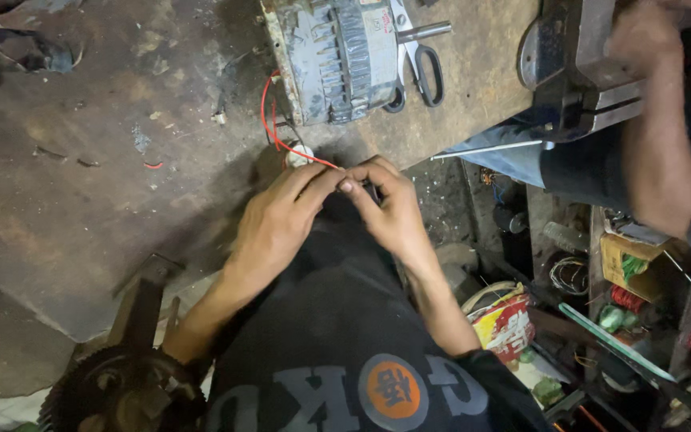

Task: The person works on a cylindrical electrical component, likely an alternator, by stripping wire ends and wrapping connections with black electrical tape. They use pliers to cut and adjust wires, then secure the taped junctions. The component is rotated to access different sides during the process.

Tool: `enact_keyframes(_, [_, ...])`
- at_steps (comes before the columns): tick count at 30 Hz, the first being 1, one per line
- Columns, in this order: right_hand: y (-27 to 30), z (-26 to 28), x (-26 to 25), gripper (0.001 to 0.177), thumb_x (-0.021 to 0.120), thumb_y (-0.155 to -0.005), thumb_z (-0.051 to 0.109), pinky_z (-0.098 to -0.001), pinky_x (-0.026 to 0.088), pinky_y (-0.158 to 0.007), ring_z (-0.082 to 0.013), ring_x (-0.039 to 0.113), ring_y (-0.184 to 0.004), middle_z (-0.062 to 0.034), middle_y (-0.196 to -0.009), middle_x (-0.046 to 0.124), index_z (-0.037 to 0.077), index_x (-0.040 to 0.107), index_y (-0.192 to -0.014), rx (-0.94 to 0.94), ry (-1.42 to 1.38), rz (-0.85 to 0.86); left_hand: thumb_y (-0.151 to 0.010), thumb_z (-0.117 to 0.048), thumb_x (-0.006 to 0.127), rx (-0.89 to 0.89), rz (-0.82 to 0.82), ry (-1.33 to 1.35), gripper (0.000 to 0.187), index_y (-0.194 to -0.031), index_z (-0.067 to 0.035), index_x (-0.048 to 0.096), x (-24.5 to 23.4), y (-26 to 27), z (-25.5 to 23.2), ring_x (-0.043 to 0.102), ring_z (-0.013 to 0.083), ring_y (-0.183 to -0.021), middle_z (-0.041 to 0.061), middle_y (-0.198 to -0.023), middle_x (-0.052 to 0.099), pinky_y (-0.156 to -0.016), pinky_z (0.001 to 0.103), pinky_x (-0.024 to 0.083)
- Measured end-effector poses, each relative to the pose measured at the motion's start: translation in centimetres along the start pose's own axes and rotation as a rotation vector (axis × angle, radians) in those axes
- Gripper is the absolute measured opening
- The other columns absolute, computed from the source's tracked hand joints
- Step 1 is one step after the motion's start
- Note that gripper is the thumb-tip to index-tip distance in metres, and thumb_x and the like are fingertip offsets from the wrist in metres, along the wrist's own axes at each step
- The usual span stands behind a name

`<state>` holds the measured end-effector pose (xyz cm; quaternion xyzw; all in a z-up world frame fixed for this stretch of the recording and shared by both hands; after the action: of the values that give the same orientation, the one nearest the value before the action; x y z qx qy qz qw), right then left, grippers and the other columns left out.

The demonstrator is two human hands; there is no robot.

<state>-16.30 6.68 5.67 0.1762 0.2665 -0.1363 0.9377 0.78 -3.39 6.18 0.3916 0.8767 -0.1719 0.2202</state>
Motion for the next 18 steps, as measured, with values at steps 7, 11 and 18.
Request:
enact_keyframes(7, [0.1,-2.5,-0.3,0.021,0.072,-0.096,0.019,-0.0214,0.049,-0.067,-0.0042,0.066,-0.085,0.0015,-0.098,0.075,0.004,0.076,-0.109,0.539,-0.626,0.231,-0.089,-0.008,0.068,0.271,0.062,-0.133,0.036,-0.125,-0.008,0.068,-0.2,0.0,2.0,0.068,0.0259,-0.104,0.007,-0.115,0.066,-0.084,0.035,0.057])
enact_keyframes(11, [0.4,-1.7,-0.6,0.024,0.074,-0.094,0.017,-0.0223,0.049,-0.07,-0.0053,0.063,-0.085,0.0006,-0.1,0.076,0.005,0.076,-0.115,0.513,-0.493,0.257,-0.087,-0.006,0.071,0.197,0.03,-0.008,0.028,-0.116,-0.007,0.071,-0.2,0.2,1.6,0.067,0.0256,-0.101,0.007,-0.112,0.068,-0.085,0.035,0.056])
enact_keyframes(18, [0.5,0.4,-0.6,0.018,0.074,-0.094,0.01,-0.0277,0.054,-0.089,-0.0157,0.071,-0.099,-0.0074,-0.106,0.075,0.004,0.075,-0.11,0.039,-0.033,0.07,-0.093,-0.005,0.074,-0.121,-0.026,0.182,0.017,-0.11,-0.004,0.069,1.1,-0.2,0.9,0.067,0.0327,-0.103,0.011,-0.108,0.069,-0.087,0.041,0.054])
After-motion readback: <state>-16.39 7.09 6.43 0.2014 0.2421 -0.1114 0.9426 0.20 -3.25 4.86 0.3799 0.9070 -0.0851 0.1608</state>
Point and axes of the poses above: each hand's wrist, its own y-axis away from the middle knuckle, its own x-axis out of the palm, z = x × y, the point moved 2 cm from there along -y, towards the middle knuckle
